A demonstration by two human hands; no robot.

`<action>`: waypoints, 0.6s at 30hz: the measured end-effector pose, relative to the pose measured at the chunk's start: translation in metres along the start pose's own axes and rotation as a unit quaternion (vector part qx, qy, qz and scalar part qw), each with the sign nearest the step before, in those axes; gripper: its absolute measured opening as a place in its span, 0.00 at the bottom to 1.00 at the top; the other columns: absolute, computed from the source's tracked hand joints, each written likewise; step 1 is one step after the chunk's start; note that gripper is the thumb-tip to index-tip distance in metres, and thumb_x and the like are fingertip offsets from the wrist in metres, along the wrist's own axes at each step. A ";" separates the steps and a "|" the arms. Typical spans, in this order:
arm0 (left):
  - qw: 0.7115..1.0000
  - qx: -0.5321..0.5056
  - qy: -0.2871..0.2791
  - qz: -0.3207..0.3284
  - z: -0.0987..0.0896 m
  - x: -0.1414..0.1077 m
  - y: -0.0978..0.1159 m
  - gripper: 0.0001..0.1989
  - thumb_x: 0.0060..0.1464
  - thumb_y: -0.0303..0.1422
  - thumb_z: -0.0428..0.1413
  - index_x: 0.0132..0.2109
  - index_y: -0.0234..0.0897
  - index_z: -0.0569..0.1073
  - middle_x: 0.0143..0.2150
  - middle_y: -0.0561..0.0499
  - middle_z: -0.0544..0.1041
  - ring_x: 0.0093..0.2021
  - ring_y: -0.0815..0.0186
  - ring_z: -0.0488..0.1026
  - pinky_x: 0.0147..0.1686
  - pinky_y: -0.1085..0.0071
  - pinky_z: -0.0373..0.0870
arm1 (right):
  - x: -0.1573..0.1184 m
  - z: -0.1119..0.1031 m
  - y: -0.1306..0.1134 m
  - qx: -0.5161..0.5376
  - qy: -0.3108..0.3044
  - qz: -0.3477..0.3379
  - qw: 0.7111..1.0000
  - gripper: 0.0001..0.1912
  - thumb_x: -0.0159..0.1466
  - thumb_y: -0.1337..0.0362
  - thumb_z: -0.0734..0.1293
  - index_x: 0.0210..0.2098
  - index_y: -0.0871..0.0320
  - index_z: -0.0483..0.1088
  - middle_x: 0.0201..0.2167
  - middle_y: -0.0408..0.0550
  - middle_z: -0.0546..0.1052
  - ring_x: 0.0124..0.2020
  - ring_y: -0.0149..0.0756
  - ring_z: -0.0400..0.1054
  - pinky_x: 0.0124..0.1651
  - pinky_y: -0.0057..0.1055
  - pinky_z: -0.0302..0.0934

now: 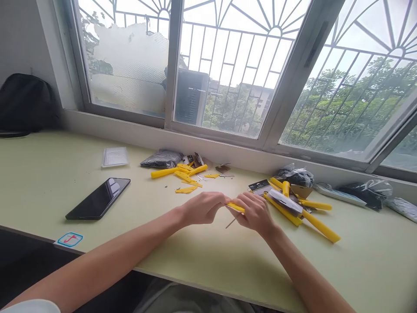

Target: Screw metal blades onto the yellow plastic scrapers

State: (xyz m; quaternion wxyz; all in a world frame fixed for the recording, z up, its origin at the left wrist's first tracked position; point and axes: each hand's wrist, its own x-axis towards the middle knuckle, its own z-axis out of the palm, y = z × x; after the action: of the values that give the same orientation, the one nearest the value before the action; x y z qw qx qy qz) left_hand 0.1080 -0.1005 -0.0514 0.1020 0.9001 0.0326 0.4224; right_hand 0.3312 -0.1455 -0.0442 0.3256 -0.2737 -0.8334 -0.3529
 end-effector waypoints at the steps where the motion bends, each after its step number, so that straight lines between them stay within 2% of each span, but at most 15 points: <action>1: 0.999 0.024 -0.002 0.031 -0.002 0.000 -0.001 0.10 0.64 0.24 0.47 0.48 0.38 0.69 0.47 0.41 0.82 0.44 0.62 0.80 0.42 0.67 0.76 | 0.000 0.000 0.000 -0.010 -0.002 -0.015 1.000 0.09 0.70 0.65 0.63 0.33 0.58 0.70 0.24 0.46 0.72 0.27 0.35 0.58 0.33 0.32 0.51; 4: 0.991 0.085 -0.003 0.100 -0.007 0.002 -0.001 0.13 0.62 0.20 0.47 0.48 0.38 0.69 0.51 0.40 0.81 0.51 0.60 0.79 0.48 0.64 0.77 | -0.001 -0.002 0.000 -0.037 -0.010 -0.039 0.999 0.09 0.70 0.66 0.59 0.39 0.58 0.70 0.28 0.49 0.75 0.30 0.39 0.60 0.36 0.34 0.53; 7: 0.983 0.123 0.006 0.138 -0.011 0.004 -0.001 0.14 0.61 0.18 0.46 0.48 0.36 0.70 0.54 0.38 0.80 0.56 0.60 0.78 0.53 0.64 0.76 | 0.000 -0.004 0.000 -0.064 -0.009 -0.037 0.997 0.08 0.67 0.71 0.59 0.41 0.58 0.69 0.30 0.49 0.76 0.31 0.40 0.60 0.37 0.36 0.53; 11: 0.975 0.168 0.006 0.144 -0.012 0.004 -0.001 0.15 0.62 0.18 0.45 0.47 0.35 0.72 0.54 0.39 0.80 0.59 0.62 0.75 0.59 0.65 0.74 | -0.001 -0.004 0.001 -0.080 -0.008 -0.026 0.996 0.12 0.62 0.75 0.63 0.43 0.58 0.68 0.33 0.50 0.77 0.32 0.41 0.60 0.38 0.37 0.54; 18: 0.960 0.221 0.030 0.167 -0.010 0.008 0.003 0.12 0.65 0.20 0.47 0.47 0.32 0.74 0.54 0.39 0.80 0.60 0.62 0.75 0.62 0.65 0.72 | -0.005 0.001 0.001 -0.022 0.017 0.002 1.000 0.13 0.63 0.73 0.62 0.46 0.56 0.68 0.36 0.52 0.77 0.35 0.43 0.61 0.41 0.39 0.57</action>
State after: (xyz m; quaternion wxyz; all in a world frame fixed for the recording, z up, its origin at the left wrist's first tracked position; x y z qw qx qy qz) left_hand 0.1053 -0.1002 -0.0382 -0.1723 0.8799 -0.0226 0.4423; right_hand 0.3346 -0.1453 -0.0476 0.3344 -0.2766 -0.8191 -0.3753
